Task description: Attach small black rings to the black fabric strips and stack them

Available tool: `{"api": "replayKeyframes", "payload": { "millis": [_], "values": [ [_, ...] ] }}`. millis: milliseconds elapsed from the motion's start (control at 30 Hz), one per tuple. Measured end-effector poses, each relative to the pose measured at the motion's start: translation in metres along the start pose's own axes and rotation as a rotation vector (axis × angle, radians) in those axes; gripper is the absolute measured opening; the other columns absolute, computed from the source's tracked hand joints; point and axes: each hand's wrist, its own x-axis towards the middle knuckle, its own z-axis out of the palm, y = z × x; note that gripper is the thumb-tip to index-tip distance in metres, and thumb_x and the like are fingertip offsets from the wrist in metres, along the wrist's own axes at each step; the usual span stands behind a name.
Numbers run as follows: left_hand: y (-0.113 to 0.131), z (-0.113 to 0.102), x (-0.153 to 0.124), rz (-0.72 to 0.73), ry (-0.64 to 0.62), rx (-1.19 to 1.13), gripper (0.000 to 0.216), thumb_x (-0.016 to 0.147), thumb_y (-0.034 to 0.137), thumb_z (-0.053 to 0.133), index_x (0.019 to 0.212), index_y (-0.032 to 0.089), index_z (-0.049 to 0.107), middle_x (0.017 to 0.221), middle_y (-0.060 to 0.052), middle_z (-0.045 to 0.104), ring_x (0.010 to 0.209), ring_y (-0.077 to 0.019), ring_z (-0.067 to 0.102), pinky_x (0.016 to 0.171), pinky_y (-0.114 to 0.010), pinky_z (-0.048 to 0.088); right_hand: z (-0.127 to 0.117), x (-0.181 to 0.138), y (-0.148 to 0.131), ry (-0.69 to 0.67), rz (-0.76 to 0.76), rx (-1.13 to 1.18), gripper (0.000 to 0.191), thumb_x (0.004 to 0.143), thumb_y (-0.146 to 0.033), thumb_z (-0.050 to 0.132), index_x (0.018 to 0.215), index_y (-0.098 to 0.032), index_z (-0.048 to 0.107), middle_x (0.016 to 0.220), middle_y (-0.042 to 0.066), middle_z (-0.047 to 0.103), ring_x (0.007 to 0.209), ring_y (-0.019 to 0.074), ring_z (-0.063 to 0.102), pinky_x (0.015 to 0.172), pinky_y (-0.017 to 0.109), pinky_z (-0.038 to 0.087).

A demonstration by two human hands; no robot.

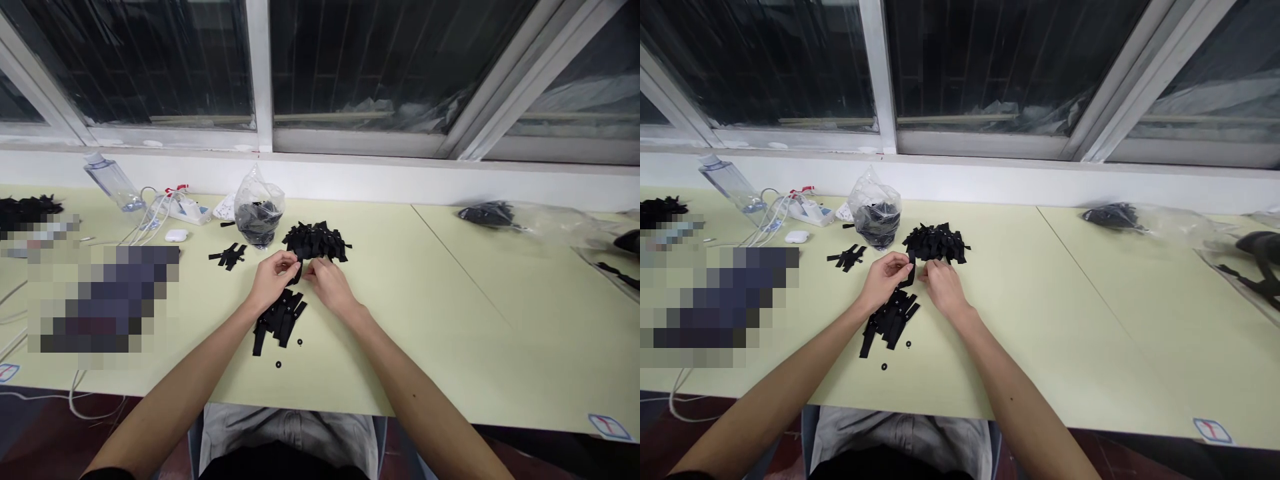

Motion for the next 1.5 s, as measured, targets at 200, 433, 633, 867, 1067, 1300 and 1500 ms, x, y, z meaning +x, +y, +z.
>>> {"api": "replayKeyframes", "payload": {
  "millis": [200, 433, 633, 867, 1067, 1300, 1500],
  "values": [
    [-0.003, -0.001, 0.001, 0.003, 0.011, -0.003, 0.018, 0.084, 0.033, 0.068, 0.092, 0.017, 0.065, 0.091, -0.005, 0.066, 0.082, -0.0146, 0.063, 0.075, -0.027, 0.052, -0.004, 0.0, 0.0, 0.065, 0.064, 0.299, 0.009, 0.088, -0.015, 0.057, 0.081, -0.02, 0.061, 0.079, 0.002, 0.068, 0.072, 0.0171, 0.06, 0.067, 0.028, 0.039],
    [-0.002, -0.002, 0.002, -0.011, -0.042, 0.005, 0.023, 0.085, 0.037, 0.067, 0.094, 0.016, 0.068, 0.088, -0.005, 0.067, 0.08, -0.0156, 0.063, 0.073, -0.028, 0.052, -0.014, 0.003, -0.008, 0.139, 0.07, 0.646, 0.009, 0.086, -0.027, 0.061, 0.086, -0.02, 0.065, 0.079, 0.002, 0.069, 0.071, 0.0165, 0.061, 0.066, 0.029, 0.045],
    [0.0, -0.003, 0.002, -0.014, -0.019, 0.007, 0.023, 0.084, 0.038, 0.068, 0.092, 0.016, 0.067, 0.087, -0.005, 0.068, 0.081, -0.0156, 0.064, 0.074, -0.027, 0.052, -0.015, 0.003, -0.012, 0.151, 0.04, 0.671, 0.014, 0.087, -0.033, 0.059, 0.089, -0.02, 0.064, 0.081, 0.004, 0.069, 0.073, 0.0171, 0.062, 0.066, 0.029, 0.047],
    [0.0, -0.002, 0.001, -0.022, -0.052, 0.037, 0.022, 0.085, 0.037, 0.067, 0.092, 0.016, 0.068, 0.087, -0.006, 0.069, 0.081, -0.0165, 0.065, 0.073, -0.028, 0.052, -0.017, 0.003, -0.012, 0.206, 0.056, 0.692, 0.009, 0.085, -0.027, 0.06, 0.089, -0.02, 0.065, 0.087, 0.004, 0.07, 0.075, 0.017, 0.063, 0.068, 0.029, 0.048],
    [0.0, -0.001, 0.0, -0.007, -0.087, 0.079, 0.021, 0.086, 0.037, 0.066, 0.092, 0.017, 0.066, 0.087, -0.005, 0.069, 0.08, -0.0159, 0.064, 0.074, -0.028, 0.052, -0.014, 0.004, -0.009, 0.189, 0.039, 0.71, 0.013, 0.084, -0.028, 0.06, 0.092, -0.02, 0.066, 0.083, 0.004, 0.069, 0.074, 0.0171, 0.063, 0.068, 0.03, 0.049],
    [0.001, 0.0, -0.001, 0.016, -0.049, 0.112, 0.02, 0.087, 0.037, 0.064, 0.094, 0.018, 0.067, 0.089, -0.005, 0.069, 0.082, -0.0166, 0.065, 0.074, -0.029, 0.052, -0.015, 0.004, -0.009, 0.188, 0.025, 0.708, 0.013, 0.084, -0.03, 0.059, 0.091, -0.021, 0.066, 0.082, 0.003, 0.068, 0.072, 0.0173, 0.061, 0.066, 0.03, 0.048],
    [0.003, 0.0, -0.002, 0.043, -0.025, 0.148, 0.021, 0.088, 0.036, 0.064, 0.098, 0.019, 0.068, 0.09, -0.005, 0.071, 0.083, -0.0173, 0.067, 0.074, -0.03, 0.053, -0.016, 0.003, -0.01, 0.193, 0.027, 0.673, 0.015, 0.085, -0.031, 0.059, 0.093, -0.02, 0.066, 0.08, 0.004, 0.068, 0.07, 0.0177, 0.061, 0.065, 0.031, 0.048]
  ]
}}
